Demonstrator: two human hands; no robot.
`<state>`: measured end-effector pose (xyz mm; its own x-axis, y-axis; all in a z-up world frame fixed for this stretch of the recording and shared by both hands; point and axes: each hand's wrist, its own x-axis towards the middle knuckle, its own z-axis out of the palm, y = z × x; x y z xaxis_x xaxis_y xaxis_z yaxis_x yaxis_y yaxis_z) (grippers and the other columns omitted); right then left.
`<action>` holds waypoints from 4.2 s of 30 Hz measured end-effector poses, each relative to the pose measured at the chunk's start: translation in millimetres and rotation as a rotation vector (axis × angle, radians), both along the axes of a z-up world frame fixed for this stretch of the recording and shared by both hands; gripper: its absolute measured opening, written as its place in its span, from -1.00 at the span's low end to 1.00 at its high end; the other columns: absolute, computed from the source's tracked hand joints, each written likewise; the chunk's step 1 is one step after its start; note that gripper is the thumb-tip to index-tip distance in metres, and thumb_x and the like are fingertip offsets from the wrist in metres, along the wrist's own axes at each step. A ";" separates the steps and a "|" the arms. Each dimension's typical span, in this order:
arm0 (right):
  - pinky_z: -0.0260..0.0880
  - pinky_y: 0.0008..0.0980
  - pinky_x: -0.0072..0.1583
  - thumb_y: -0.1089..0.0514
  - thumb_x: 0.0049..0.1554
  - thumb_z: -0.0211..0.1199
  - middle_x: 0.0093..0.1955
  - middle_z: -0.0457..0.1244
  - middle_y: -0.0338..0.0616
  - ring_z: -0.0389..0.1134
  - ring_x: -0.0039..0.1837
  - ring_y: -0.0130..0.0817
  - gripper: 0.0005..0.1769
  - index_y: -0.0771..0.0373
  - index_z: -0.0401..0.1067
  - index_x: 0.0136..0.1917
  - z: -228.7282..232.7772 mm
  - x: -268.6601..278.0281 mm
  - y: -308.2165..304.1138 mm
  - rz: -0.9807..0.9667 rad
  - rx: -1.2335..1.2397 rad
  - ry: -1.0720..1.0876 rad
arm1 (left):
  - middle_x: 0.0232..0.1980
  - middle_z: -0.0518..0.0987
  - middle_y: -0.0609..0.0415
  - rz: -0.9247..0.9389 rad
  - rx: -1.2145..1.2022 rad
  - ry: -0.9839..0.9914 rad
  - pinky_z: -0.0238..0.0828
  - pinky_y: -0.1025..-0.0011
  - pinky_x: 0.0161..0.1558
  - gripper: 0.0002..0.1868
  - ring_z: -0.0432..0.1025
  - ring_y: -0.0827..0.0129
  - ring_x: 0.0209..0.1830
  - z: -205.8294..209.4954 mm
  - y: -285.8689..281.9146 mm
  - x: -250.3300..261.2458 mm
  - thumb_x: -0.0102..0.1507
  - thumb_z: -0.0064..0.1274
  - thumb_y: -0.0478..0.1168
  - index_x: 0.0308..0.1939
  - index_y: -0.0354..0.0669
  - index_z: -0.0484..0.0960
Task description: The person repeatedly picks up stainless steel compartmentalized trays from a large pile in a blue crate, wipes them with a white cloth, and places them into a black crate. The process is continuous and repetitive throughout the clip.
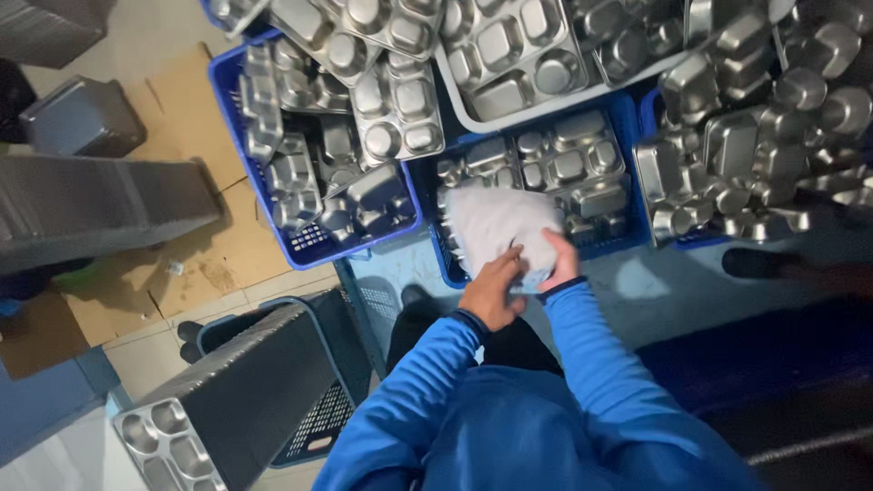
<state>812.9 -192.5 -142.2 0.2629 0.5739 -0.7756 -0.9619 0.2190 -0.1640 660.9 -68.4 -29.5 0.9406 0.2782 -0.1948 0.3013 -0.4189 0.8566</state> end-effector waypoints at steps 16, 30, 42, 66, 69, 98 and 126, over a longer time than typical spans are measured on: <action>0.46 -0.15 0.01 0.20 0.03 0.16 -0.07 0.34 -0.07 0.42 -0.04 -0.12 -0.74 0.28 0.44 0.01 -120.1 -24.7 4.5 -0.105 -0.649 -0.019 | 0.38 0.42 -0.22 0.278 -0.067 0.714 0.22 0.15 0.37 -0.07 0.29 -0.08 0.39 -298.7 61.8 15.9 0.04 0.26 0.12 0.45 -0.09 0.35; 0.41 -0.13 -0.02 0.22 0.00 0.09 -0.21 0.33 0.00 0.39 -0.11 -0.08 -0.76 0.40 0.43 -0.10 -155.0 -96.0 34.1 0.293 -0.601 -0.260 | 0.26 0.52 -0.07 -0.352 -0.183 0.922 0.27 0.07 0.28 -0.43 0.38 0.02 0.27 -333.9 112.1 17.1 0.22 0.06 0.08 0.26 -0.05 0.53; 0.42 -0.17 0.18 0.19 0.07 0.01 0.06 0.38 0.03 0.44 0.10 -0.14 -0.62 0.39 0.42 0.10 -52.5 -70.2 -27.0 -0.104 0.004 -0.077 | 0.27 0.42 -0.24 -0.137 -0.273 0.060 0.26 0.18 0.32 0.02 0.33 0.02 0.33 -67.2 51.5 28.2 -0.05 0.50 0.08 0.37 -0.15 0.31; 0.11 -0.01 0.53 -0.15 0.01 0.36 0.44 0.10 0.06 0.11 0.53 0.06 -0.22 0.09 0.22 0.42 368.3 -70.6 150.6 0.143 -0.106 -2.492 | 0.61 0.21 -0.17 -0.172 -1.307 -0.676 0.04 0.12 0.57 0.25 0.12 0.07 0.55 166.5 142.0 -13.0 0.19 0.22 0.40 0.68 -0.25 0.00; 0.11 -0.06 0.55 -0.03 -0.01 0.33 0.48 0.08 0.12 0.14 0.55 0.05 -0.08 0.26 0.13 0.54 345.6 -102.9 170.6 -0.001 -0.308 -2.159 | 0.74 0.04 -0.07 -0.128 -0.468 -0.834 -0.20 0.30 0.75 0.21 -0.05 0.22 0.76 195.4 173.7 -17.2 0.18 0.10 0.45 0.66 -0.28 0.10; 0.27 0.09 0.36 0.23 -0.33 0.50 0.36 0.13 0.11 0.13 0.43 0.39 -0.32 0.05 0.43 0.11 334.1 -50.9 118.7 0.411 -0.500 -2.842 | 0.33 0.43 -0.14 -0.090 -0.892 -0.762 0.21 0.37 0.36 0.32 0.36 0.23 0.30 249.7 189.7 -35.0 0.03 0.28 0.20 0.68 -0.41 -0.01; 0.47 -0.36 0.13 0.31 0.10 0.29 0.19 0.31 -0.09 0.40 0.15 -0.37 -0.48 0.33 0.28 0.33 288.1 -4.0 99.2 -0.220 -0.140 -1.518 | 0.37 0.46 -0.23 -0.376 -1.195 -0.406 0.19 0.24 0.49 0.11 0.38 0.09 0.37 194.0 213.7 -52.4 -0.07 0.31 -0.19 0.54 -0.48 0.24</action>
<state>808.9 -93.3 145.9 0.8963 0.3668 0.2491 0.1723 0.2294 -0.9580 608.4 145.4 164.6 0.9716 -0.1574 0.1766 -0.0316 0.6534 0.7564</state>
